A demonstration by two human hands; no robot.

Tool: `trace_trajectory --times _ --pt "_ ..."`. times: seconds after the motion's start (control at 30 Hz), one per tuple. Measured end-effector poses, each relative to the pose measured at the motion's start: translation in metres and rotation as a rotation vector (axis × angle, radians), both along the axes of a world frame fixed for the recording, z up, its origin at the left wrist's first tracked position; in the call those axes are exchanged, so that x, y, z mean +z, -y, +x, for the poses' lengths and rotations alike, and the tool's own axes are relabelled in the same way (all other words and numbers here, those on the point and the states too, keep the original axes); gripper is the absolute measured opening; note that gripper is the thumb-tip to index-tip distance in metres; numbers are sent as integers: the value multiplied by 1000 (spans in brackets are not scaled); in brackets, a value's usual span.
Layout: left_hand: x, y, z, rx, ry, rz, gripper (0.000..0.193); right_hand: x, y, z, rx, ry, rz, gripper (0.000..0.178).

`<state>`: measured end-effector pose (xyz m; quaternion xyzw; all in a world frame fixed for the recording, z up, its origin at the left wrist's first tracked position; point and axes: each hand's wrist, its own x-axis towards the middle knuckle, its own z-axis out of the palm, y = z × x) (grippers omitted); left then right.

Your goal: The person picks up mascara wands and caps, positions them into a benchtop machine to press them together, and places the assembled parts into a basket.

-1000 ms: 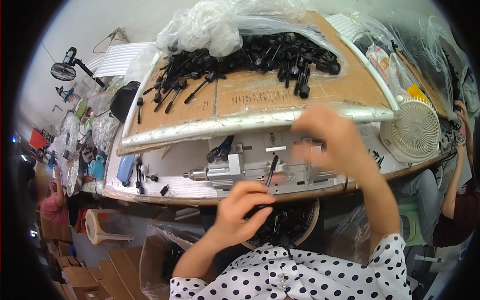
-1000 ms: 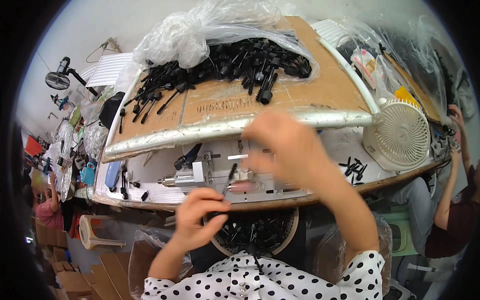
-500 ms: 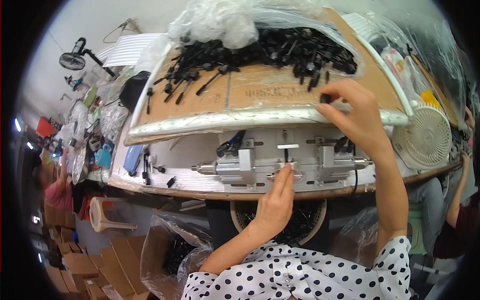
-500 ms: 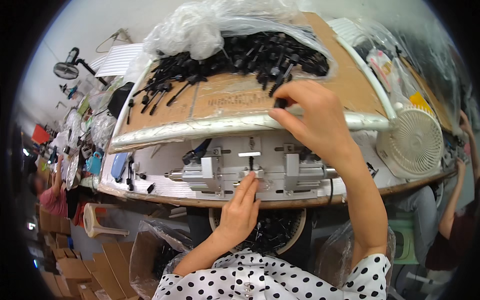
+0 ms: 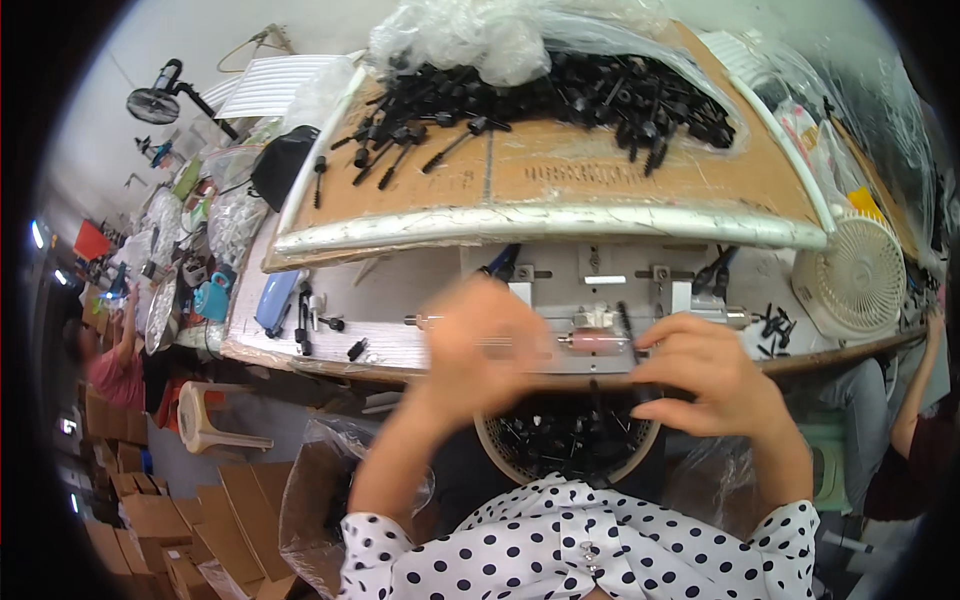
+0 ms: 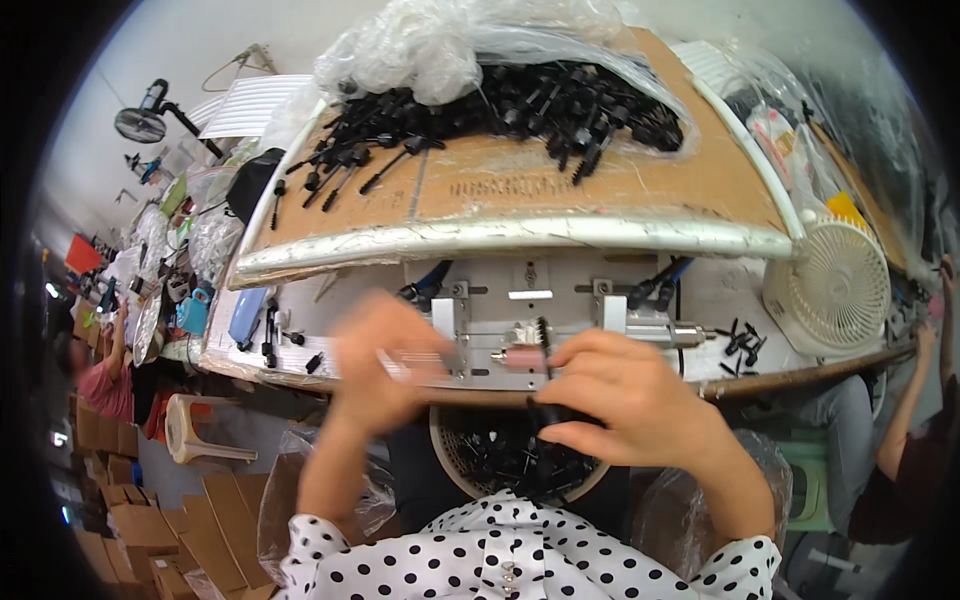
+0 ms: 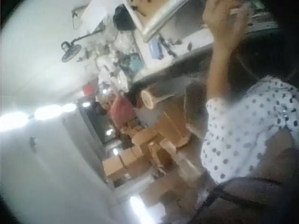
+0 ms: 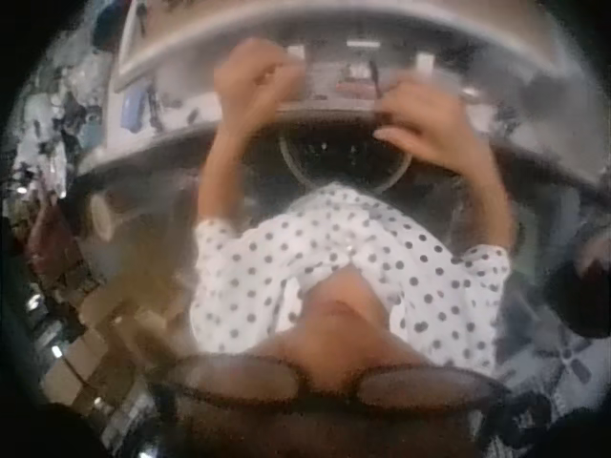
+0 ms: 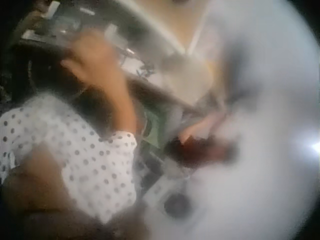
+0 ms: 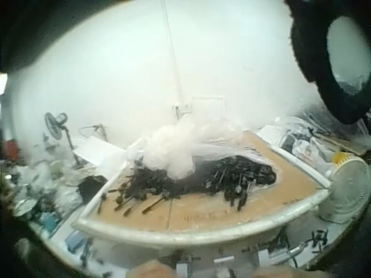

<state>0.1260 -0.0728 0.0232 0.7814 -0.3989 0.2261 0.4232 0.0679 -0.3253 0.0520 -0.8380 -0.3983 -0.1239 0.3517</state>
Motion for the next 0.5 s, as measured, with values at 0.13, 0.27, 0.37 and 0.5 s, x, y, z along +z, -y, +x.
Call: trace_trajectory --times 0.13,0.27,0.37,0.5 --pt "37 -34 124 668 211 142 14 -44 -21 2 -29 140 -219 23" --pt "42 -49 174 973 -75 635 20 -69 -33 14 -132 302 -314 13" --pt "47 -45 170 941 -8 684 23 -76 -34 15 -183 339 -341 10" --pt "61 -36 133 800 61 321 19 -78 -30 18 -162 300 -318 9"
